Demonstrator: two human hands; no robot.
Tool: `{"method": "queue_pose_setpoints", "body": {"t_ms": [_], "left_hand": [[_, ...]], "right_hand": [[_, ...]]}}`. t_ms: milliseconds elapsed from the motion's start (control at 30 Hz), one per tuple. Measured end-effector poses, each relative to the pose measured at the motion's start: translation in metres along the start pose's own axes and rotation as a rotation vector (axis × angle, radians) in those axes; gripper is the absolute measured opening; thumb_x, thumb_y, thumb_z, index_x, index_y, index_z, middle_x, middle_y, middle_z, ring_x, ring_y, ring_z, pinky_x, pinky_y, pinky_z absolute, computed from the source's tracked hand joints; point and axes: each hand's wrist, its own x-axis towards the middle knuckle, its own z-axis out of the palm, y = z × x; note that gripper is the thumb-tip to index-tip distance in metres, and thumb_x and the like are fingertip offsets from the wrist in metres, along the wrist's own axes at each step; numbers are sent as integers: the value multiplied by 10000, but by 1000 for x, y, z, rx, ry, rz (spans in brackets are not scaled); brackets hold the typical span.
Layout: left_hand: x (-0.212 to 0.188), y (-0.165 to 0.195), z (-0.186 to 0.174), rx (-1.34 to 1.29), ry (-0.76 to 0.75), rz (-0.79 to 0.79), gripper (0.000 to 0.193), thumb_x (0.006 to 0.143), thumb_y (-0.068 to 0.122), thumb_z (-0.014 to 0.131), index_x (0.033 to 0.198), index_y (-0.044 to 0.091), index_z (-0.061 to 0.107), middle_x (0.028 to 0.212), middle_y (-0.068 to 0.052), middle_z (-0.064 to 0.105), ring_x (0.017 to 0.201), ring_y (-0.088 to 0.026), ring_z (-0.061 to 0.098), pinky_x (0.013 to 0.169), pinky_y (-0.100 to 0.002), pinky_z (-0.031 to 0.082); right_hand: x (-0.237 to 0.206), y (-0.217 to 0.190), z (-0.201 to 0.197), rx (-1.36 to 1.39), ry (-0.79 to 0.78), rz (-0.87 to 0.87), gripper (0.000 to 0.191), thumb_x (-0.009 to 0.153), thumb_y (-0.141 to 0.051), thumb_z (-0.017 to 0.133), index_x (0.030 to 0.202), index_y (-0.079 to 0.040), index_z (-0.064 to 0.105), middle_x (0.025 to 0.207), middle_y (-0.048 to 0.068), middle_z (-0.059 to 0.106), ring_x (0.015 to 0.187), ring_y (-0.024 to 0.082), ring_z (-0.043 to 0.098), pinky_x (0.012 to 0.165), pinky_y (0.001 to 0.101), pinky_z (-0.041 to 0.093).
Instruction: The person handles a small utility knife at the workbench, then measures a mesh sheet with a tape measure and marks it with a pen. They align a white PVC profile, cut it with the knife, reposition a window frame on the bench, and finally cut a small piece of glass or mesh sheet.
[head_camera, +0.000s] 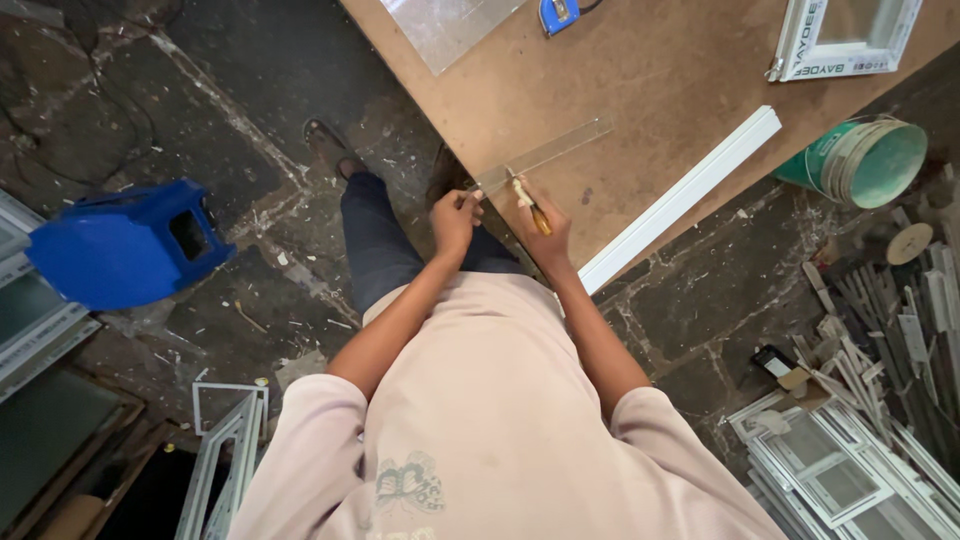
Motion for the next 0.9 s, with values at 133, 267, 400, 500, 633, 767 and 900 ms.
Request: {"method": "queue_pose_setpoints", "body": {"t_ms": [133,267,400,500,633,767,900], "left_hand": [[0,3,8,57,49,-4,194,929,179,744,876,-7,728,682,-68,728,535,-111,647,518,-267,512],[3,9,15,115,77,-8,200,926,195,738,872,3,728,669,-67,723,531,-111,651,513,-271,515],[5,13,19,147,89,-1,225,909,207,759,830,0,723,660,-73,721,542,-118,667,518,-276,530],[6,14,19,178,91,-8,233,900,217,767,820,2,724,652,-73,722,550,-124,681,528,-280,542],[9,11,18,261,101,-16,232,889,225,771,820,7,730,642,-70,723,543,-135,683,535,-294,536],[11,8,21,223,88,12,214,893,198,767,821,1,725,644,-77,721,541,-126,686,533,-292,551],[11,12,25,199,74,9,217,885,188,781,807,-3,713,635,-76,715,533,-121,675,519,-285,545]], "right_hand": [[5,4,-3,-63,-7,-135,292,982,-6,644,1269,20,690,1310,182,708,1229,278,687,1054,350,517],[6,5,-6,-61,-35,-166,301,964,1,639,1261,30,679,1313,193,697,1218,308,685,1056,368,511],[9,5,-7,-56,-24,-180,302,957,10,645,1257,23,681,1321,187,699,1224,307,694,1057,375,526],[11,5,-8,-93,-32,-220,297,954,21,651,1249,18,685,1326,190,693,1243,325,684,1077,394,519],[12,8,-6,-122,-39,-255,294,942,20,651,1232,7,693,1319,189,696,1229,333,687,1074,408,524],[9,16,-7,-239,-40,-241,272,928,-20,691,1200,-5,708,1225,174,717,1121,340,704,980,398,557],[-2,20,-17,-194,-25,-113,256,953,-53,678,1202,-21,730,1198,155,746,1035,291,737,915,366,568]]}}
